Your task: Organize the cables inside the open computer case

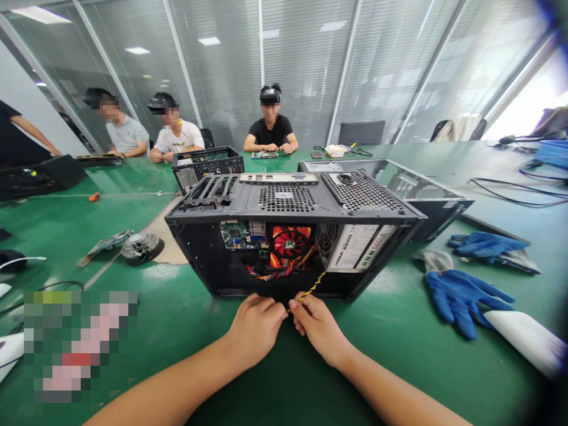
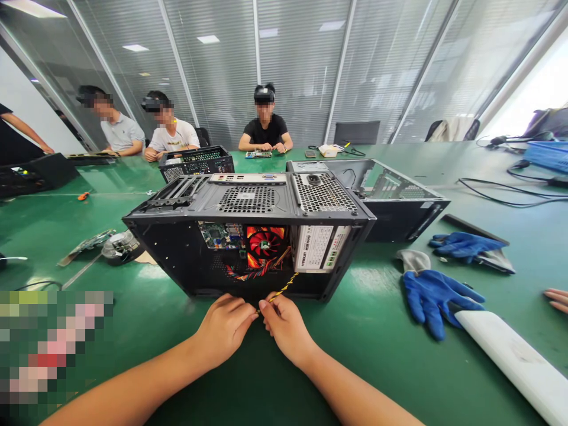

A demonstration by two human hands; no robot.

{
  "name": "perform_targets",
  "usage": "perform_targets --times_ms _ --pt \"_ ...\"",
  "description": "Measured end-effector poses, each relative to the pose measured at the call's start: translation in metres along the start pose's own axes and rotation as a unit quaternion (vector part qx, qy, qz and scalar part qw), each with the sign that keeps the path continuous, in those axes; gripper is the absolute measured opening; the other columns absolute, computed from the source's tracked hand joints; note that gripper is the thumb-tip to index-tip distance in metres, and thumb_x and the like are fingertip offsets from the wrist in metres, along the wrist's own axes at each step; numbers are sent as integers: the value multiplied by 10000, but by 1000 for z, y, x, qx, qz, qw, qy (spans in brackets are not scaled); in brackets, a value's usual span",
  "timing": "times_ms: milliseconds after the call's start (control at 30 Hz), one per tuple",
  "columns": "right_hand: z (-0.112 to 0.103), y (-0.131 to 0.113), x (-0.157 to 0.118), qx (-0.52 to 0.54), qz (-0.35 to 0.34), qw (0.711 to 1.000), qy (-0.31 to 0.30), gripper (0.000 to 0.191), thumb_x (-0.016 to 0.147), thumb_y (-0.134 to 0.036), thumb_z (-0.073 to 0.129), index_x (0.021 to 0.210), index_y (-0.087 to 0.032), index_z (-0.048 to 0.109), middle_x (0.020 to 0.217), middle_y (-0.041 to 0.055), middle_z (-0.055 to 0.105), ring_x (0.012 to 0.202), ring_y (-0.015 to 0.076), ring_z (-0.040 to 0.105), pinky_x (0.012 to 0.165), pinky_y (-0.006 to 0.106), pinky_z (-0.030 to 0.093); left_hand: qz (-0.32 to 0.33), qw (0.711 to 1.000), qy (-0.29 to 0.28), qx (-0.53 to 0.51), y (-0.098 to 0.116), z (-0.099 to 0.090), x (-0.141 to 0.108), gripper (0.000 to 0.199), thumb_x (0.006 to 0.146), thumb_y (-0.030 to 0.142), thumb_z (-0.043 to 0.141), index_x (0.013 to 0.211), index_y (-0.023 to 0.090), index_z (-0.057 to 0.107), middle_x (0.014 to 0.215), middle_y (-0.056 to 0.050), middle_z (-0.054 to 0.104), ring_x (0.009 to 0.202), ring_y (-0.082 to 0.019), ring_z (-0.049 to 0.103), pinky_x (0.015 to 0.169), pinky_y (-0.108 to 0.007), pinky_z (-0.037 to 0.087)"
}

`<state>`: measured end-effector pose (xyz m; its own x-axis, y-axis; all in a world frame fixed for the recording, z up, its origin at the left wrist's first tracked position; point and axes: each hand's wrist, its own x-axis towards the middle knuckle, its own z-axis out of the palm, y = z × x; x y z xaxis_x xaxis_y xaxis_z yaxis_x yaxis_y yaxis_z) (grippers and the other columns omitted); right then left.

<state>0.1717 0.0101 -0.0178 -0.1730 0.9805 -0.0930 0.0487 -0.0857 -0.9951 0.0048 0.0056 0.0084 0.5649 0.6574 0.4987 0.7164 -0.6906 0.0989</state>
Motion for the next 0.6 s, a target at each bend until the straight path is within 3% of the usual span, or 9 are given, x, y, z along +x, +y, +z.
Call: perform_targets --times_ms 600 --pt "-1 0 1 -22 -12 1000 -16 396 861 -558 548 700 -200 491 564 -50 480 449 96 464 433 223 389 -2 1000 -8 -8 -3 6 -4 321 987 226 414 725 186 594 636 -4 606 586 -162 566 616 -321 388"
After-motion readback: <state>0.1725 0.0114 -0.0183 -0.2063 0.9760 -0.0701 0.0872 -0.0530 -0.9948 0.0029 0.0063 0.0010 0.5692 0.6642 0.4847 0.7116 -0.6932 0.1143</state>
